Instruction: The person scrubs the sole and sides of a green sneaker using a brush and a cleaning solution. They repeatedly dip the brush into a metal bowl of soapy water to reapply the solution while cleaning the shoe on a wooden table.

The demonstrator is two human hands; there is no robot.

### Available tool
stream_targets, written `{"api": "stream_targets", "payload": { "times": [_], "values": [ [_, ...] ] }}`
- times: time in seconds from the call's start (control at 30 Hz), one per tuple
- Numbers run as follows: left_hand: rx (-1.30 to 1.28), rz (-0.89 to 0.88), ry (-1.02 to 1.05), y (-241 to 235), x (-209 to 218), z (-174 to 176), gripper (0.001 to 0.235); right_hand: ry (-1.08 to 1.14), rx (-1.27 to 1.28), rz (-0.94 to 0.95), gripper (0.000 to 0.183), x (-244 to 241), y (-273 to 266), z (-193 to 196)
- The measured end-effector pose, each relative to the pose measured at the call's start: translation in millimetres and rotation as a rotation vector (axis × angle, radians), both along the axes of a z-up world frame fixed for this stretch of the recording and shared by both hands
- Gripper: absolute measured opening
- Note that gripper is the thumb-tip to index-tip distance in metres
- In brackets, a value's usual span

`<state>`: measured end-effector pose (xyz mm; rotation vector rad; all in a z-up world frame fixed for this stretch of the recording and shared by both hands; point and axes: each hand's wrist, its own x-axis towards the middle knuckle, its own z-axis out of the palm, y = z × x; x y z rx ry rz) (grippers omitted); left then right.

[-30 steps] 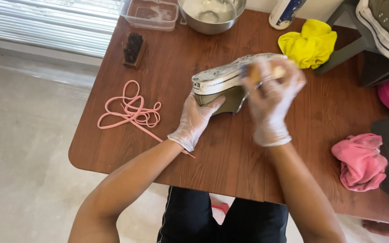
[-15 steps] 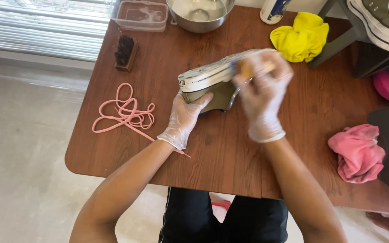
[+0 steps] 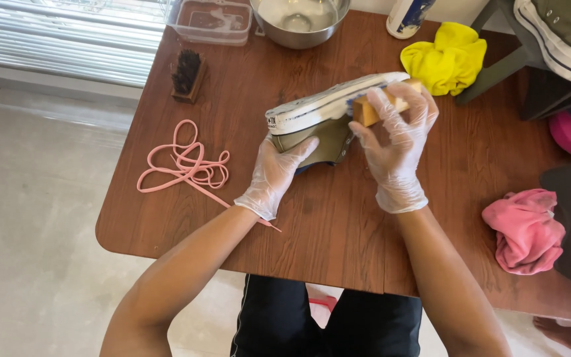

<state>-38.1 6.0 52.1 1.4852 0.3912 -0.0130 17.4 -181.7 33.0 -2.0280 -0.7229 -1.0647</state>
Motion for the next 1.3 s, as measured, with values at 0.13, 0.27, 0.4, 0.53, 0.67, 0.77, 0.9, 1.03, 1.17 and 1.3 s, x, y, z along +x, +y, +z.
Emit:
{"api": "stream_targets", "payload": {
  "times": [0.13,0.27,0.4,0.53,0.67,0.77,0.9,1.03,1.17,1.3],
  "values": [
    [-0.037,0.012,-0.018,3,1,-8,0.083,-0.003,-0.021,0.042,0.055,-14,17,5],
    [-0.053,0.039,-0.025,5,0,2,0.079,0.029,0.026,0.13,0.053,-22,26,16],
    [-0.137,-0.015,-0.119,16,1,-14,0.073,0.014,0.095,-0.003,0.048,2,-10,20],
    [-0.226,-0.034,-0.179,23,2,-23,0.058,0.081,0.153,-0.096,0.045,5,-37,22],
    [-0.175,-0.051,-0.139,24,1,-15,0.06,0.154,0.135,-0.105,0.057,8,-28,9],
    [-0.153,-0.037,-0.116,26,1,-21,0.054,0.047,-0.032,-0.067,0.064,3,-15,10],
    [-0.153,-0.069,-0.233,29,8,-36,0.054,0.087,0.01,-0.152,0.064,10,-28,12],
    [-0.231,-0.027,-0.279,26,21,-56,0.058,0.158,0.146,-0.24,0.067,11,-29,6],
    [-0.083,0.03,-0.101,21,14,-31,0.08,-0.062,-0.049,-0.125,0.058,5,0,-3],
    [-0.167,0.027,-0.119,20,22,-47,0.084,-0.056,-0.038,-0.093,0.054,7,-3,-9]
  ]
}}
